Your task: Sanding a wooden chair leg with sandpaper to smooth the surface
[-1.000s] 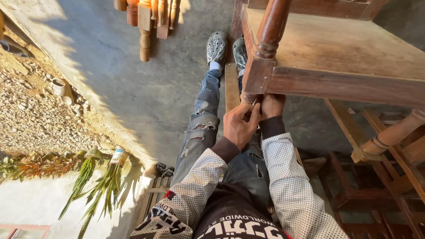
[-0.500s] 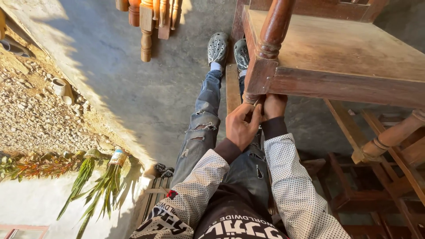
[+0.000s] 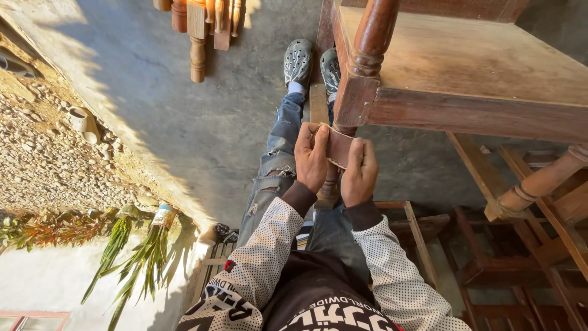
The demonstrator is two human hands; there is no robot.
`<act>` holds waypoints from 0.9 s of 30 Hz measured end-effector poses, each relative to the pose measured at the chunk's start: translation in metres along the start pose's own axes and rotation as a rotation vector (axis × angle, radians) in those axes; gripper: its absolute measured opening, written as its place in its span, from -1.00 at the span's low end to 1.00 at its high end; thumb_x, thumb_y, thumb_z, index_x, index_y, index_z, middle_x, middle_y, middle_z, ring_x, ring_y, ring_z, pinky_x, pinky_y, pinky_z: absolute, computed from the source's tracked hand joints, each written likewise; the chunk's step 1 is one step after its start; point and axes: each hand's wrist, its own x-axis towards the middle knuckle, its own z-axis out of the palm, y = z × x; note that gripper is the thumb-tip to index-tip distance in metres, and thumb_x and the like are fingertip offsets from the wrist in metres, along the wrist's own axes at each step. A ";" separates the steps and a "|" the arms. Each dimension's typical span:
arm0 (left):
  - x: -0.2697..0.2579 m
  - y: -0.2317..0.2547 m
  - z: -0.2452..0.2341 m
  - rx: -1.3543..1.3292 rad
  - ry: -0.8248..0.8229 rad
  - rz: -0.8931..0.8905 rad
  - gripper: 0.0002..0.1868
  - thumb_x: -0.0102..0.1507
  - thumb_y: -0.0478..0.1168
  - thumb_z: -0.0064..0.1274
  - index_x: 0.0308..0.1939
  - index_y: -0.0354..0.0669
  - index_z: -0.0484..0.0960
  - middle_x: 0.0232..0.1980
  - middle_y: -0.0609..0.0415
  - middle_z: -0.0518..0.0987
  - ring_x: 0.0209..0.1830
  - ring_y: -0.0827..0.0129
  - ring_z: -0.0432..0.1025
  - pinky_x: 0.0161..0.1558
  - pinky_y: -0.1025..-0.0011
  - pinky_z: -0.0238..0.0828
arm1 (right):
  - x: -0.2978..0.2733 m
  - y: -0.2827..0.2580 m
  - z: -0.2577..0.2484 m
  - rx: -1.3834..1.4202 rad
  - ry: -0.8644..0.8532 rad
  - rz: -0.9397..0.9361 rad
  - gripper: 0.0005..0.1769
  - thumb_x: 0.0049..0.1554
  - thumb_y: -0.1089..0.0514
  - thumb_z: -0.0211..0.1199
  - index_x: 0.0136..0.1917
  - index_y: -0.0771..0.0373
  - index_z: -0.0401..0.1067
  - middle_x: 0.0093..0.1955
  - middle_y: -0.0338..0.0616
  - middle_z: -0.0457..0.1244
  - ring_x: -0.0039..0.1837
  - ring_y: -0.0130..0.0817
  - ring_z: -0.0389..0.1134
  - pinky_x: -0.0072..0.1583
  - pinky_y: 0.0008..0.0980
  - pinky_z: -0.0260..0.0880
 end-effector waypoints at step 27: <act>0.028 -0.018 -0.011 0.246 -0.016 -0.183 -0.60 0.43 0.00 0.16 -0.44 -0.10 0.63 -0.53 0.14 0.42 -0.35 0.41 0.34 -0.27 0.41 0.31 | 0.015 0.029 -0.014 -0.111 -0.118 0.073 -0.45 0.42 -0.19 0.27 -0.32 0.13 0.46 -0.49 -0.18 0.30 -0.37 -0.37 0.33 -0.23 -0.34 0.37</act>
